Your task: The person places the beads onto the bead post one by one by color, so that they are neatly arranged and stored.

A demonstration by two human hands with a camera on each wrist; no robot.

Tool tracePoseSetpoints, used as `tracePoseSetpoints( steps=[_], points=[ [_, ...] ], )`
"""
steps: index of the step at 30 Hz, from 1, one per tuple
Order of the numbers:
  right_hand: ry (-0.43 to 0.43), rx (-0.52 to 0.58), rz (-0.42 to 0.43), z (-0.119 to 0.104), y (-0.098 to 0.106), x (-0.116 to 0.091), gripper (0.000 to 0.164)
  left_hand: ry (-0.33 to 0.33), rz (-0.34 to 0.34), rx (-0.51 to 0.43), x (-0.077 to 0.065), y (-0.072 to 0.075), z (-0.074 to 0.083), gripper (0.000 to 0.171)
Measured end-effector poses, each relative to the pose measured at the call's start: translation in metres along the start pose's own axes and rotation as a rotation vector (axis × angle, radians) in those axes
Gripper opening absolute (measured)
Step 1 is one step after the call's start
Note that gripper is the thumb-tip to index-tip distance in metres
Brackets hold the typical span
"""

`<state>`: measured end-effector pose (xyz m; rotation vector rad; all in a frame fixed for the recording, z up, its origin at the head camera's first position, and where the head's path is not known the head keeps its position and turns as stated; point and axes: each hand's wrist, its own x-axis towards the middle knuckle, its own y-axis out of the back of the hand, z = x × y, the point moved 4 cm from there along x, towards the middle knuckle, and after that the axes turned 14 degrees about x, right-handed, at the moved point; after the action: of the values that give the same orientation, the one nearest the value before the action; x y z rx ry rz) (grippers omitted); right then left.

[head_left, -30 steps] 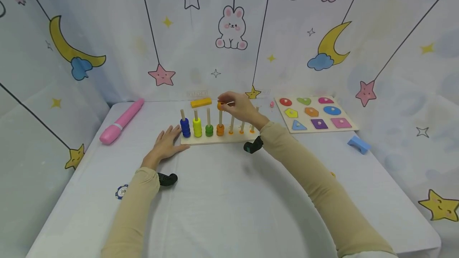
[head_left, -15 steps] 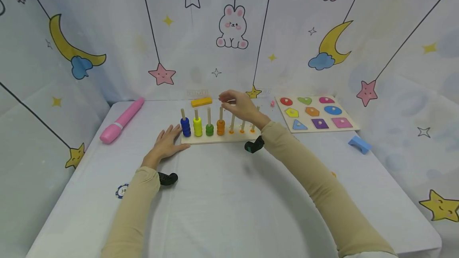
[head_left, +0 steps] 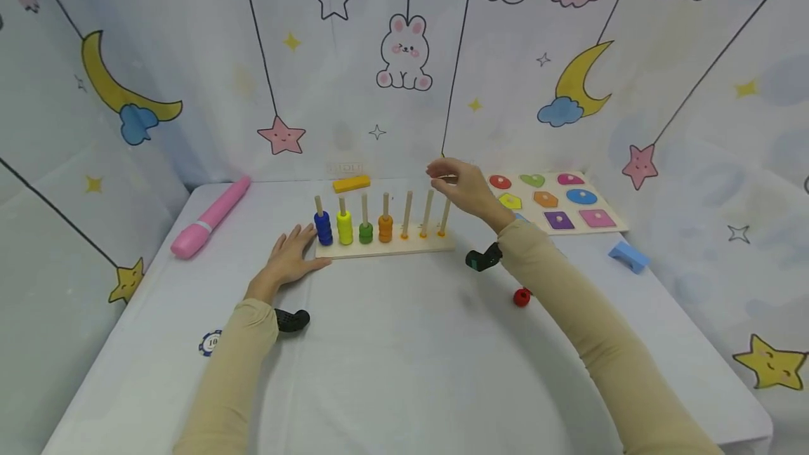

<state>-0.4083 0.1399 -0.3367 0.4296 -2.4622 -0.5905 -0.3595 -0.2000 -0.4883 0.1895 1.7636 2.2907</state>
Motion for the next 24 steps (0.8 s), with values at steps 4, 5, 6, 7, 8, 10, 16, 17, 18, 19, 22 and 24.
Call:
tracePoseSetpoints(
  steps=[4,5,6,7,8,10,16,17,18,19,22,24],
  points=[
    [-0.054,-0.012,0.023,0.013,0.025,-0.018,0.027,-0.002,-0.005,-0.012,0.0,0.0,0.0,0.086],
    [-0.077,-0.017,0.026,0.017,0.031,-0.024,0.028,-0.004,-0.005,-0.017,0.0,0.001,0.0,0.086],
    [-0.101,-0.023,0.029,0.021,0.038,-0.031,0.028,-0.006,-0.004,-0.021,0.0,0.001,0.001,0.087],
    [-0.126,-0.02,0.03,0.025,0.044,-0.039,0.029,-0.007,-0.006,-0.025,0.0,0.002,0.001,0.086],
    [-0.154,-0.013,0.03,0.029,0.051,-0.046,0.029,-0.009,-0.007,-0.027,0.0,0.002,0.001,0.087],
    [-0.213,-0.015,0.03,0.036,0.063,-0.063,0.03,-0.012,-0.012,-0.025,0.0,0.003,0.002,0.087],
    [-0.319,-0.047,0.028,0.054,0.097,-0.115,0.031,-0.011,-0.011,-0.01,0.003,0.004,0.002,0.087],
    [-0.327,-0.045,0.026,0.056,0.101,-0.124,0.031,-0.01,-0.012,-0.009,0.003,0.004,0.001,0.087],
    [-0.339,-0.047,0.025,0.058,0.105,-0.132,0.03,-0.01,-0.014,-0.008,0.003,0.003,0.001,0.087],
    [-0.351,-0.051,0.021,0.06,0.108,-0.139,0.029,-0.009,-0.018,-0.007,0.004,0.003,0.001,0.087],
    [-0.372,-0.062,0.008,0.065,0.116,-0.16,0.029,-0.009,-0.024,-0.007,0.004,0.001,0.001,0.088],
    [-0.39,-0.064,-0.002,0.069,0.121,-0.171,0.029,-0.011,-0.02,-0.009,0.005,0.0,0.001,0.088]
  ],
)
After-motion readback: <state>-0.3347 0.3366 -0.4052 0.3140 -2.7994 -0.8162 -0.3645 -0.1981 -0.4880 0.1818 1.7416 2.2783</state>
